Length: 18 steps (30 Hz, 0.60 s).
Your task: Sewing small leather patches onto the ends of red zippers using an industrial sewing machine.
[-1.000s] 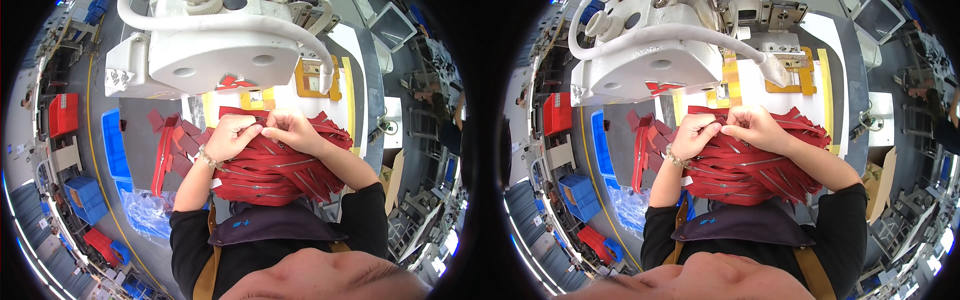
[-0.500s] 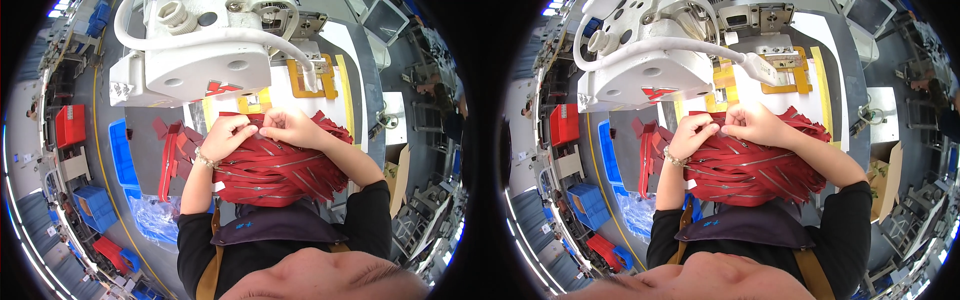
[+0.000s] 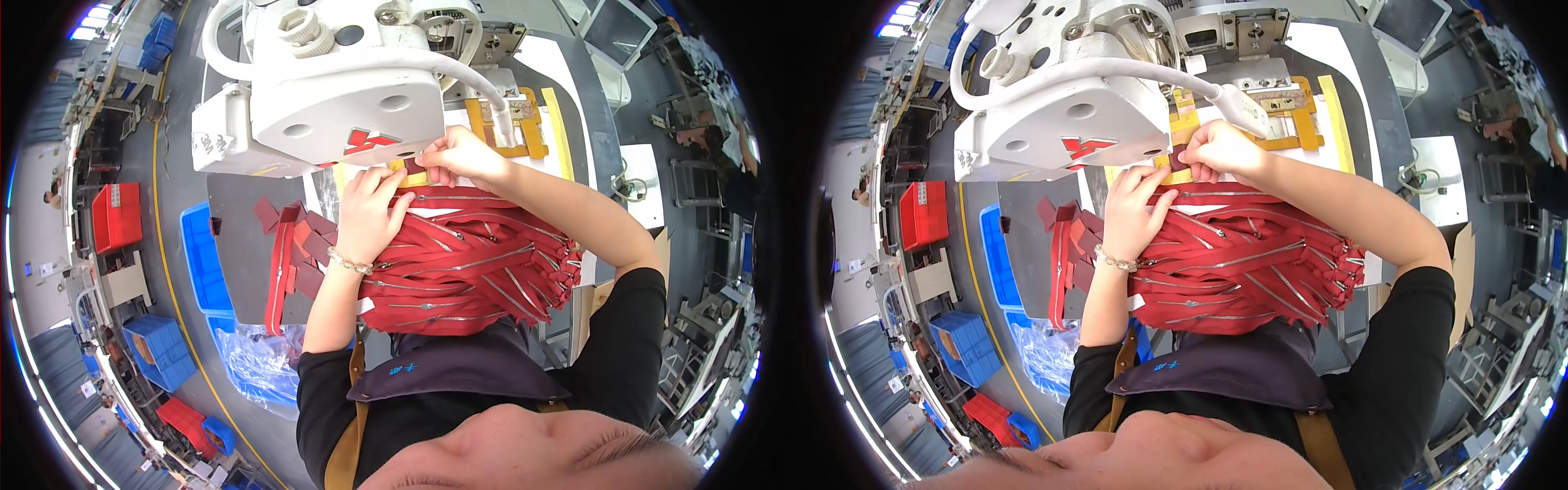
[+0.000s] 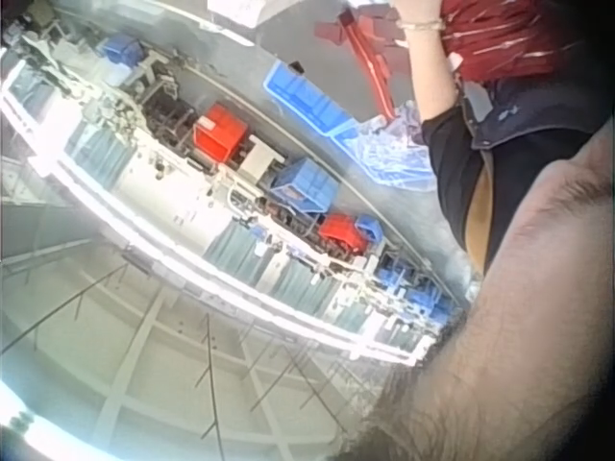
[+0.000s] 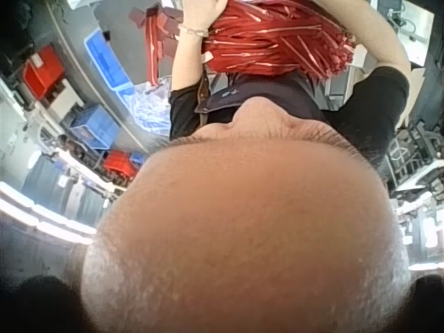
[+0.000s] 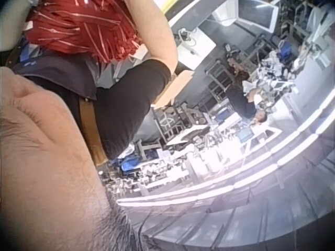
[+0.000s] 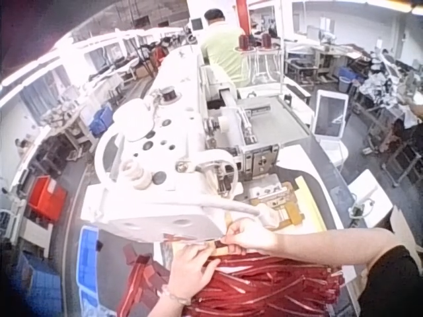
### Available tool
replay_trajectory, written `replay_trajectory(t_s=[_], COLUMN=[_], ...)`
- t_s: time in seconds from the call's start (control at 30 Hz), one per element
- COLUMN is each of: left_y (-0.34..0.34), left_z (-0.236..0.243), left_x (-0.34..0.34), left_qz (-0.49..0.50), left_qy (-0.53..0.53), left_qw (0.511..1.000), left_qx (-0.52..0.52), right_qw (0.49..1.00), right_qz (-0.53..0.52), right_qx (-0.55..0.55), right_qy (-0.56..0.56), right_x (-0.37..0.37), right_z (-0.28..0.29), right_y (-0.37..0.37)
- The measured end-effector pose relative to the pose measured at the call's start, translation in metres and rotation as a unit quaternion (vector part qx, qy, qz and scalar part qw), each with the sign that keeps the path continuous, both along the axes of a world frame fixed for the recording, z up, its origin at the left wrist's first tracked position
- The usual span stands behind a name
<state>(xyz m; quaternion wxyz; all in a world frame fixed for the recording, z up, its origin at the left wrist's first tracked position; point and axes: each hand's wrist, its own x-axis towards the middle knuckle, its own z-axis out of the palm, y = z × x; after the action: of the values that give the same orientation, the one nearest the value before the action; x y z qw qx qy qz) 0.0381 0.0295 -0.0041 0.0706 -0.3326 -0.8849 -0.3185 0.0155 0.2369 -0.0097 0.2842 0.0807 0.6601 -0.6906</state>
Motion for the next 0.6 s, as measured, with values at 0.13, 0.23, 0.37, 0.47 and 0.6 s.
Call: replay_trajectory(t_s=[0.13,0.23,0.37,0.47,0.6], left_y=[0.000,0.001,0.006,0.010,0.013], left_z=[0.000,-0.001,-0.001,-0.005,-0.007], left_x=[0.003,0.005,0.012,0.015,0.013], left_qz=[0.000,0.004,0.028,0.047,0.047], left_qy=[0.006,0.012,0.048,0.109,0.142], left_qw=[0.999,0.998,0.994,0.983,0.976], left_qx=[-0.040,-0.055,-0.096,-0.140,-0.159], right_qw=[1.000,0.999,0.998,0.995,0.984], right_qz=[-0.006,-0.022,-0.016,0.030,0.093], right_qx=[0.017,0.029,0.043,0.074,0.123], right_qy=[-0.004,0.018,0.030,0.053,0.085], right_x=[0.000,0.002,0.001,-0.005,-0.011], right_z=[0.005,0.002,0.002,0.004,0.014], right_y=[-0.004,-0.006,-0.006,-0.001,0.002])
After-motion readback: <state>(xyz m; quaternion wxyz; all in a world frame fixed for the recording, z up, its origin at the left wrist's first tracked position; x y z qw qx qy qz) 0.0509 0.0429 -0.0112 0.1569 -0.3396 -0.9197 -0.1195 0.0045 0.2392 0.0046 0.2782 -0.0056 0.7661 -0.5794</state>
